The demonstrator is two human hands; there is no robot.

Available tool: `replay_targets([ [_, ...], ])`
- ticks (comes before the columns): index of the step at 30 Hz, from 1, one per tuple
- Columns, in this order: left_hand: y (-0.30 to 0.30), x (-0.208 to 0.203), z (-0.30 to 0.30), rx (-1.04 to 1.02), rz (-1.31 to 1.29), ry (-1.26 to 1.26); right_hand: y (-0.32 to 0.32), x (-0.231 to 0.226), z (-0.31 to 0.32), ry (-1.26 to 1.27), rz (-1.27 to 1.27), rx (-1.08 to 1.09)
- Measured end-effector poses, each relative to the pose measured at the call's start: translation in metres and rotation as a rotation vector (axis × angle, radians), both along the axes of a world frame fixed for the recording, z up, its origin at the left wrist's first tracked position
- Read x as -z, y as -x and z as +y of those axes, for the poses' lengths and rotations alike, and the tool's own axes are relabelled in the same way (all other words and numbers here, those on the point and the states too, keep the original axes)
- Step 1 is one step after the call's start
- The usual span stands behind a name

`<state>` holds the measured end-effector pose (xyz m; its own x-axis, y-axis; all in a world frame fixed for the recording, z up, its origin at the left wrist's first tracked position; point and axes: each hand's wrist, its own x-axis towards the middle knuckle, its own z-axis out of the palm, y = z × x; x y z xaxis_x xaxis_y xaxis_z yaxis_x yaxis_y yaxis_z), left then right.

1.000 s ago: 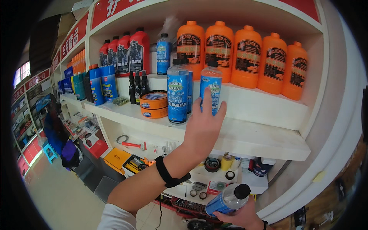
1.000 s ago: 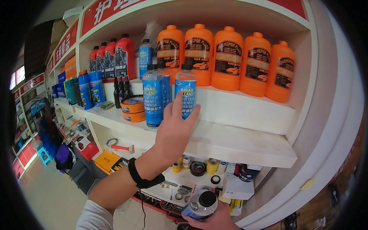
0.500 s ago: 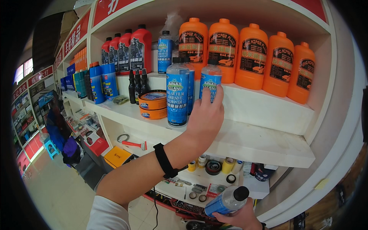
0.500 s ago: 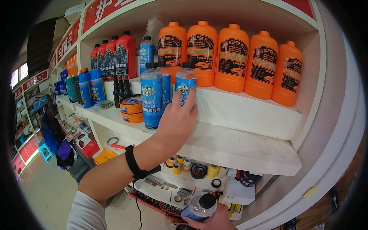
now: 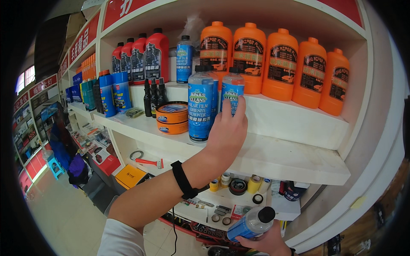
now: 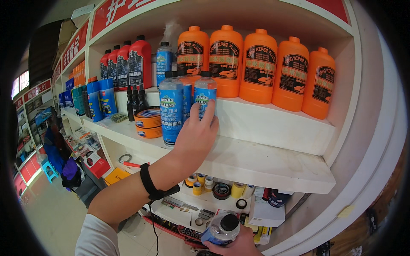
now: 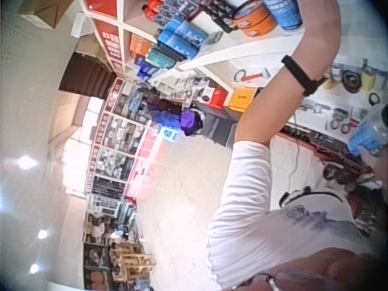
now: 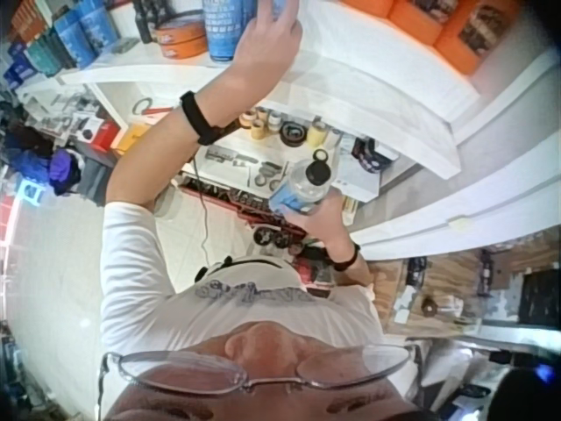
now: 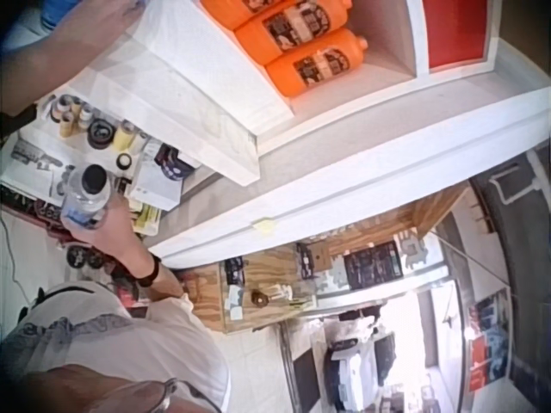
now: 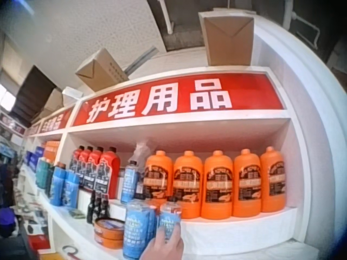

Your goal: The person cleans a blue spray can and a yellow box using a brown cloth. They wipe the items thoroughly on a wooden counter and then place them on a shelf in a store.

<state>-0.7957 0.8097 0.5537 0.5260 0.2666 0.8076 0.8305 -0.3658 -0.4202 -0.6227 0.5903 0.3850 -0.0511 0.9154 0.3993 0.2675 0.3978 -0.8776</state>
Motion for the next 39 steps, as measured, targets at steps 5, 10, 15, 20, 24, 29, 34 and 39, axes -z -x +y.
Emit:
replay_targets([
  [5, 0.012, 0.001, -0.008, 0.025, -0.03, 0.019, 0.006, -0.015, -0.003, -0.039, -0.166, 0.026],
  [10, 0.043, 0.013, -0.072, 0.331, -0.155, 0.004, 0.014, -0.067, 0.001, -0.167, -0.049, 0.089],
  [15, 0.105, 0.068, -0.081, 0.536, -0.598, 0.25, 0.045, -0.147, 0.045, -0.255, -0.001, 0.109],
  [20, 0.101, 0.083, -0.085, 0.599, -0.648, 0.229, 0.067, -0.203, 0.126, -0.417, -0.093, 0.21],
  [24, 0.094, 0.081, -0.082, 0.636, -0.61, 0.189, 0.08, -0.205, 0.153, -0.424, -0.111, 0.285],
  [29, 0.077, 0.085, -0.073, 0.555, -0.6, 0.224, 0.092, -0.204, 0.167, -0.379, -0.167, 0.375],
  [34, 0.071, 0.09, -0.067, 0.499, -0.571, 0.207, 0.095, -0.2, 0.173, -0.432, -0.414, 0.484],
  [39, 0.079, 0.097, -0.071, 0.431, -0.54, 0.283, 0.084, -0.174, 0.158, -0.393, -0.308, 0.299],
])
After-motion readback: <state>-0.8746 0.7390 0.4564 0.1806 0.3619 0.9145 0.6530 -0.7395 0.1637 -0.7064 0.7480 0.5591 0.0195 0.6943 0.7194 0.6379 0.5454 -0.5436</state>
